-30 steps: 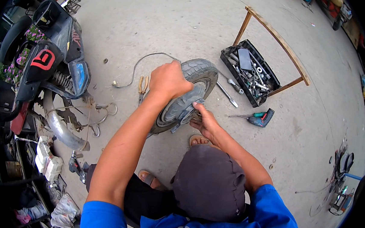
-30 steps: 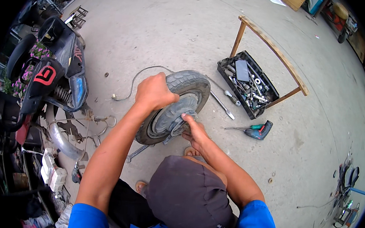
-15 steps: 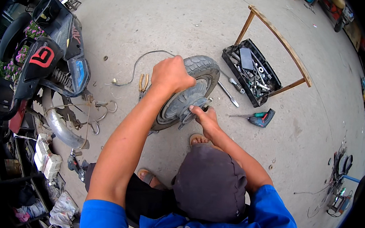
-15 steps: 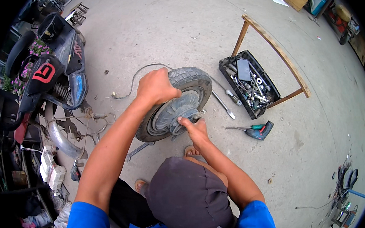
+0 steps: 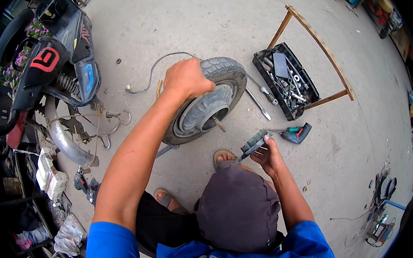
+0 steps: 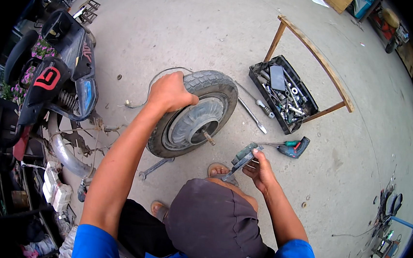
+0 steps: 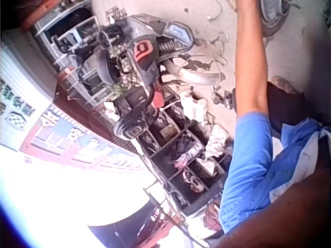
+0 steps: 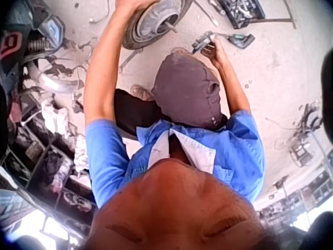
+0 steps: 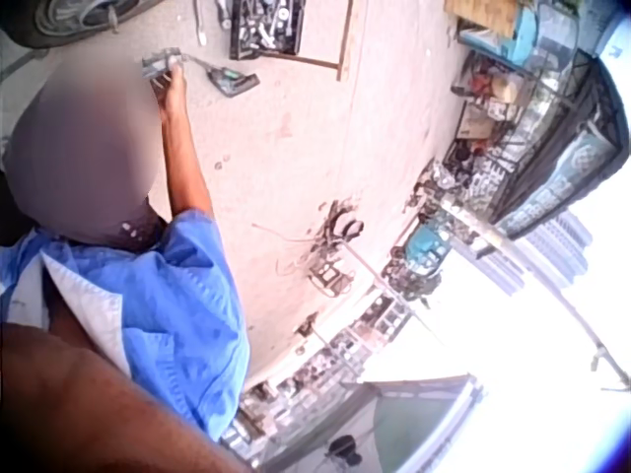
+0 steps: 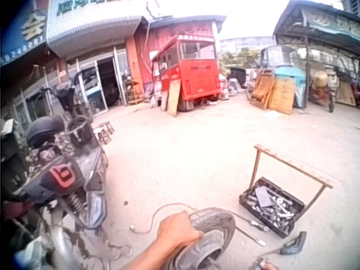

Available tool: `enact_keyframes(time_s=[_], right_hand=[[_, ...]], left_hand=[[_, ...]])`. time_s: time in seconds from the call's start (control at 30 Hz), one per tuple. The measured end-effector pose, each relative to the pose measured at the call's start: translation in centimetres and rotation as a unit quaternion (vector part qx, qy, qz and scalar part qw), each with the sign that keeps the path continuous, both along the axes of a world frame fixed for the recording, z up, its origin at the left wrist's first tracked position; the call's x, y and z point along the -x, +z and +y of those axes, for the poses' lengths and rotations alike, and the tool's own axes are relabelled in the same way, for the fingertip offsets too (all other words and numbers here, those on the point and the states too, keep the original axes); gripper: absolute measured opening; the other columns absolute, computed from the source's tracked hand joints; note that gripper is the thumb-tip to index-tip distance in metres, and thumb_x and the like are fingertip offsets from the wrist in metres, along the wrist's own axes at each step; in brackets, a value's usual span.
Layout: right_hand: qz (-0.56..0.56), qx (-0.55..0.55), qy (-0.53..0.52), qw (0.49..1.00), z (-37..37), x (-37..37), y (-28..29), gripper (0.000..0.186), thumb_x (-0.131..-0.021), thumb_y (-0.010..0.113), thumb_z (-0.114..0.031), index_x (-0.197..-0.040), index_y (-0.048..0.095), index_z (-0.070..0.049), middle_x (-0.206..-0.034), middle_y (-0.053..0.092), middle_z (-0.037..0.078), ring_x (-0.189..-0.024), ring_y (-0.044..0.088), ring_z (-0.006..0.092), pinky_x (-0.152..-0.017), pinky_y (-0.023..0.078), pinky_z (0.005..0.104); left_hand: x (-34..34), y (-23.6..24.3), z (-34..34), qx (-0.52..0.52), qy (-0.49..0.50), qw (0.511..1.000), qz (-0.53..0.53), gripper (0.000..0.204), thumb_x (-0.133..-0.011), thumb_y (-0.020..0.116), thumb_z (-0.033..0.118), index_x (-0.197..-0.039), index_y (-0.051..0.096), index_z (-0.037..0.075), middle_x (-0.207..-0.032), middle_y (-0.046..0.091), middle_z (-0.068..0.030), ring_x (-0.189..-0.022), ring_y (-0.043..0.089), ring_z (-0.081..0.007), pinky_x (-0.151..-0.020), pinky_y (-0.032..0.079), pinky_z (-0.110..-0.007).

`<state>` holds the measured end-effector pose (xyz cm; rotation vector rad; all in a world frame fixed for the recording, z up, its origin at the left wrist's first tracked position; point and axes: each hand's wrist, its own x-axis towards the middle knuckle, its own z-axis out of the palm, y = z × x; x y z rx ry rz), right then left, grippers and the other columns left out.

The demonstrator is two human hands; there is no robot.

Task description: The person removes the rear wheel from a scooter and sits on the floor to work on it. They use a cordless drill to remove the central nut and then use a screwdriver to pry off the wheel cover.

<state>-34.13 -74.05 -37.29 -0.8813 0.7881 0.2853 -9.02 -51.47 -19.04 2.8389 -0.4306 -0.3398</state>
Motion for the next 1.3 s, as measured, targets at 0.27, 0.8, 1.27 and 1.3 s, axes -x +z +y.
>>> enact_keyframes(time_s=[0.27, 0.8, 1.27, 1.3], right_hand=[[0.136, 0.377, 0.058, 0.914, -10.2, 8.6, -1.0, 0.059, -0.075, 0.079, -0.033, -0.117, 0.060, 0.004, -0.104, 0.070, 0.014, -0.089, 0.068, 0.0247, -0.082, 0.054, 0.0341], [0.501, 0.556, 0.141, 0.648, -16.9, 25.3, -7.3, 0.082, -0.060, 0.086, -0.053, -0.111, 0.071, 0.008, -0.121, 0.067, 0.025, -0.115, 0.066, 0.0353, -0.096, 0.053, 0.0427], [0.477, 0.621, 0.189, 0.592, -20.9, 27.8, -13.0, 0.071, -0.076, 0.077, -0.050, -0.113, 0.068, 0.010, -0.105, 0.071, 0.027, -0.102, 0.069, 0.0379, -0.086, 0.055, 0.0448], [0.486, 0.655, 0.183, 0.549, -19.2, 25.2, -11.3, 0.068, -0.078, 0.076, -0.047, -0.113, 0.067, 0.010, -0.105, 0.071, 0.028, -0.101, 0.069, 0.0387, -0.086, 0.054, 0.0453]], left_hand=[[-0.4, 0.4, 0.6, -0.010, 0.004, 1.000, 0.010, 0.046, -0.060, 0.076, 0.029, -0.093, 0.072, -0.002, -0.096, 0.073, -0.0234, -0.092, 0.071, -0.0366, -0.080, 0.058, -0.043], [0.2, -0.6, 0.8, 0.006, -0.024, 1.000, -0.003, 0.057, -0.059, 0.078, 0.036, -0.095, 0.065, -0.006, -0.091, 0.070, -0.0268, -0.089, 0.069, -0.0405, -0.081, 0.054, -0.045], [2.8, -0.3, 0.4, 0.019, -0.085, 0.995, -0.038, 0.049, -0.064, 0.077, 0.030, -0.096, 0.065, -0.006, -0.092, 0.070, -0.0262, -0.089, 0.069, -0.0418, -0.082, 0.056, -0.046], [3.0, -0.2, 0.5, 0.013, -0.091, 0.995, -0.044, 0.050, -0.064, 0.077, 0.030, -0.096, 0.065, -0.006, -0.092, 0.071, -0.0260, -0.089, 0.069, -0.0415, -0.082, 0.056, -0.046]])
